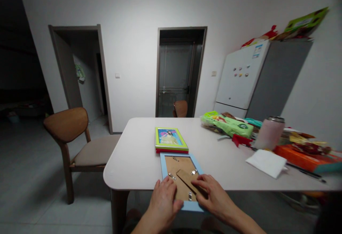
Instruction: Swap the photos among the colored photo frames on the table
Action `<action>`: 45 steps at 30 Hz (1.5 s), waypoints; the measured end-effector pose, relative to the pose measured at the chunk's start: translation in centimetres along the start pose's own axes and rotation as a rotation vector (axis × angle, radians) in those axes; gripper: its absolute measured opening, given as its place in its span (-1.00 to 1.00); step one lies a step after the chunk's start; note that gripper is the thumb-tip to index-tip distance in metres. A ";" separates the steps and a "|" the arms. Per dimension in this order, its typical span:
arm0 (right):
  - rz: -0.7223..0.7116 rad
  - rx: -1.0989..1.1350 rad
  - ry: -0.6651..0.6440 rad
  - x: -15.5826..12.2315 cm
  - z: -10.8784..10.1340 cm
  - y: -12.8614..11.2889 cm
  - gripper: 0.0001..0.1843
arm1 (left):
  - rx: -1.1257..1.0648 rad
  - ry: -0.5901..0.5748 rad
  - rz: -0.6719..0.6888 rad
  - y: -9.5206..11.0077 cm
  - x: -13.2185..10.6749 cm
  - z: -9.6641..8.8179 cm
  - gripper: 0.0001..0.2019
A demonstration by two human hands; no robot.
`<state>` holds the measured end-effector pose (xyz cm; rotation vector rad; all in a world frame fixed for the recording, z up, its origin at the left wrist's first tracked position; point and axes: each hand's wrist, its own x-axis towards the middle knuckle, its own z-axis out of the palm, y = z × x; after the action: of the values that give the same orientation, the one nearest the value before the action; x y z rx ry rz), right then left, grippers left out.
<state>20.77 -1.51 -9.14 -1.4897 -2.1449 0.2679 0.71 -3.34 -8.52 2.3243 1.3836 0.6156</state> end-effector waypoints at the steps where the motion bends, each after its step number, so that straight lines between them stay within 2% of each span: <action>1: -0.005 -0.026 0.002 0.1 0.2 -0.1 -0.63 | -0.009 -0.012 0.021 -0.1 -0.2 0.0 -0.56; 4: -0.035 -0.073 0.006 0.4 0.4 -0.2 -0.66 | -0.010 -0.041 0.077 -0.7 -0.6 0.1 -0.41; 9: 0.041 -0.188 0.076 2.0 0.0 1.0 -0.64 | 0.010 0.015 0.120 -1.4 -0.5 0.3 -0.48; 12: 0.082 -0.257 0.042 2.9 -0.1 1.7 -0.66 | 0.020 0.046 0.138 -1.7 -0.4 0.6 -0.49; 18: 0.092 -0.226 -0.012 3.4 0.2 2.3 -0.64 | 0.051 0.062 0.088 -1.8 -0.4 1.1 -0.38; 23: 0.078 -0.207 -0.030 3.1 0.0 2.4 -0.62 | 0.042 0.055 0.070 -1.7 -0.5 0.8 -0.38; 28: -0.004 -0.222 0.019 3.1 0.7 0.5 -0.63 | 0.033 0.034 0.074 -1.7 -0.4 0.7 -0.42; 32: -0.177 -0.121 -0.053 3.8 2.1 -2.2 -0.63 | 0.035 0.005 0.067 -1.6 -0.3 0.5 -0.44; 35: -0.227 -0.130 -0.105 4.4 2.6 -3.6 -0.67 | 0.022 0.010 0.084 -1.5 -0.3 0.4 -0.39; 40: -0.235 -0.107 -0.150 4.9 2.4 -4.2 -0.67 | -0.008 0.029 0.115 -1.9 -0.3 0.6 -0.40; 45: -0.305 -0.053 -0.198 4.6 2.2 -4.7 -0.70 | -0.051 0.041 0.148 -2.1 -0.3 0.7 -0.48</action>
<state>14.58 1.23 -7.56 -1.1814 -2.5164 0.2595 -0.58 -2.75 -10.29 2.4005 1.2062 0.7362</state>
